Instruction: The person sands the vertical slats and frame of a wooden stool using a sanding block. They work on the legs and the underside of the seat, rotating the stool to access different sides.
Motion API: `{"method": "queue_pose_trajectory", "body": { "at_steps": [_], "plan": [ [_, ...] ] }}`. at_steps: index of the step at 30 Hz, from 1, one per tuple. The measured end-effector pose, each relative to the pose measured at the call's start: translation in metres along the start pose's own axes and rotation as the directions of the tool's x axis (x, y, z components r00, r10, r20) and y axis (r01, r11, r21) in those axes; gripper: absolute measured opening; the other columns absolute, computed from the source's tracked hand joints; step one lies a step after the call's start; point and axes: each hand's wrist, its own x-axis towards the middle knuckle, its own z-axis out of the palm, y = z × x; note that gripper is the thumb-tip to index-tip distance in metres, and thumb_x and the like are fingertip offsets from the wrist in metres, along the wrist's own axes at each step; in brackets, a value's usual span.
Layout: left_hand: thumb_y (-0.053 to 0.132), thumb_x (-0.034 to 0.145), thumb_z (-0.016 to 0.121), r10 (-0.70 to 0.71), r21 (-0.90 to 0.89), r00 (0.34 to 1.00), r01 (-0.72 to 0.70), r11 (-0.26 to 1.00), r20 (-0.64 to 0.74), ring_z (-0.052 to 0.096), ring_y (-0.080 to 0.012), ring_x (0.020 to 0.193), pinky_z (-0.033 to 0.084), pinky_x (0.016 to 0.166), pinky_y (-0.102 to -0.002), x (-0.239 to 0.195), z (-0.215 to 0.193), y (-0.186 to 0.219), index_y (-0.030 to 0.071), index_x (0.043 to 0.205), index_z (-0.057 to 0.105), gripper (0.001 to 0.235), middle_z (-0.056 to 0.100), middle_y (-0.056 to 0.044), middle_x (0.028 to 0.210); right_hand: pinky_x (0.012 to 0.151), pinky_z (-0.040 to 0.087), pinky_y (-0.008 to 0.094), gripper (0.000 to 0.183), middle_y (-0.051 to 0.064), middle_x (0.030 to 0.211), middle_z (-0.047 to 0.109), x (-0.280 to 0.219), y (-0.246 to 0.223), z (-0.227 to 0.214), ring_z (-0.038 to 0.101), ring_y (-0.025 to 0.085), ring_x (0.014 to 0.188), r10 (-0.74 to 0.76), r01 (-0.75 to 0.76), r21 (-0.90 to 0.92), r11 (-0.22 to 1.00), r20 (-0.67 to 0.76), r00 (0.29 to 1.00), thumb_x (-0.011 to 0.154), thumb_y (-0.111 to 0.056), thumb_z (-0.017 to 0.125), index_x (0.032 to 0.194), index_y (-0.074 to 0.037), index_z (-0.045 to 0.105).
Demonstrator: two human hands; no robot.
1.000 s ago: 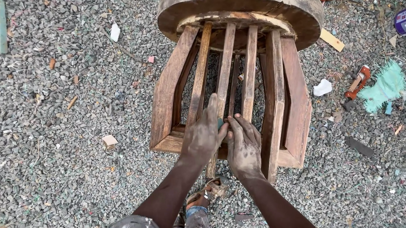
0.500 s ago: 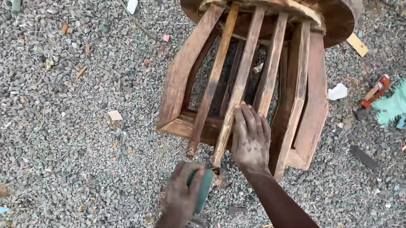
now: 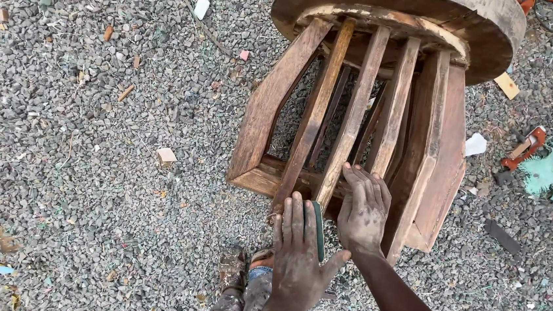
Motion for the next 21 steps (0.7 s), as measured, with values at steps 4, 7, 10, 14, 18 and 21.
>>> {"method": "queue_pose_trajectory", "body": {
  "at_steps": [4,7,10,14,18,21],
  "plan": [
    [0.071,0.102,0.038,0.133,0.031,0.991,-0.134,0.991,0.015,0.001,-0.0345,0.163,0.005,0.130,-0.045,-0.016,0.004,-0.012,-0.004,0.165,-0.002,0.106,-0.003,-0.026,0.174,0.121,0.033,0.047,0.036,0.006,0.130,0.070,0.004,0.000,-0.001,0.060,0.025,0.132,0.043,-0.040,0.114,0.993,-0.029,0.999,0.109,-0.006,0.042,0.140,-0.013,0.060],
    [0.033,0.111,0.037,0.055,-0.398,0.995,-0.017,0.917,0.084,0.011,-0.0348,0.162,0.015,0.129,-0.047,-0.015,0.023,-0.008,0.000,0.164,0.002,0.072,0.007,-0.023,0.174,0.119,0.034,0.048,0.037,0.008,0.129,0.069,0.001,0.000,-0.002,0.060,0.026,0.131,0.076,-0.075,0.120,0.990,-0.003,0.997,0.111,-0.012,0.036,0.140,-0.013,0.059],
    [0.027,0.110,0.037,-0.086,-0.488,0.981,0.162,0.858,0.175,0.015,-0.0320,0.162,0.023,0.127,-0.049,0.050,0.001,0.021,0.006,0.165,0.003,0.069,0.006,-0.015,0.175,0.118,0.035,0.046,0.037,0.008,0.128,0.070,0.003,0.012,0.011,0.062,0.025,0.128,0.090,-0.088,0.077,0.993,-0.015,0.996,0.113,-0.018,0.033,0.140,-0.014,0.059],
    [0.002,0.102,0.048,-0.073,-0.632,0.990,0.133,0.764,0.120,0.045,-0.0452,0.144,0.046,0.115,-0.051,0.127,-0.034,0.049,-0.004,0.165,0.016,0.071,0.030,-0.029,0.166,0.120,0.033,0.041,0.036,0.006,0.137,0.067,0.010,-0.001,-0.010,0.060,0.025,0.132,0.003,0.013,0.202,0.979,-0.082,0.997,0.109,-0.012,0.041,0.141,-0.012,0.060],
    [0.005,0.104,0.044,-0.035,-0.714,0.985,0.148,0.684,0.170,0.040,-0.0487,0.146,0.042,0.119,-0.057,0.055,-0.056,0.035,-0.001,0.165,0.010,0.071,0.021,-0.030,0.169,0.117,0.037,0.041,0.035,0.002,0.128,0.071,0.010,0.018,0.007,0.064,0.023,0.126,-0.008,0.030,0.163,0.986,-0.131,0.991,0.109,-0.012,0.045,0.137,-0.016,0.065],
    [0.006,0.098,0.052,-0.115,-0.543,0.961,0.239,0.805,0.253,0.036,-0.0500,0.146,0.050,0.110,-0.062,0.008,-0.030,0.022,0.004,0.166,0.007,0.081,0.016,-0.026,0.171,0.116,0.036,0.042,0.035,0.002,0.127,0.072,0.001,0.011,0.004,0.064,0.024,0.126,0.049,-0.026,0.214,0.976,-0.104,0.993,0.105,-0.006,0.049,0.134,-0.014,0.066]
  ]
}}
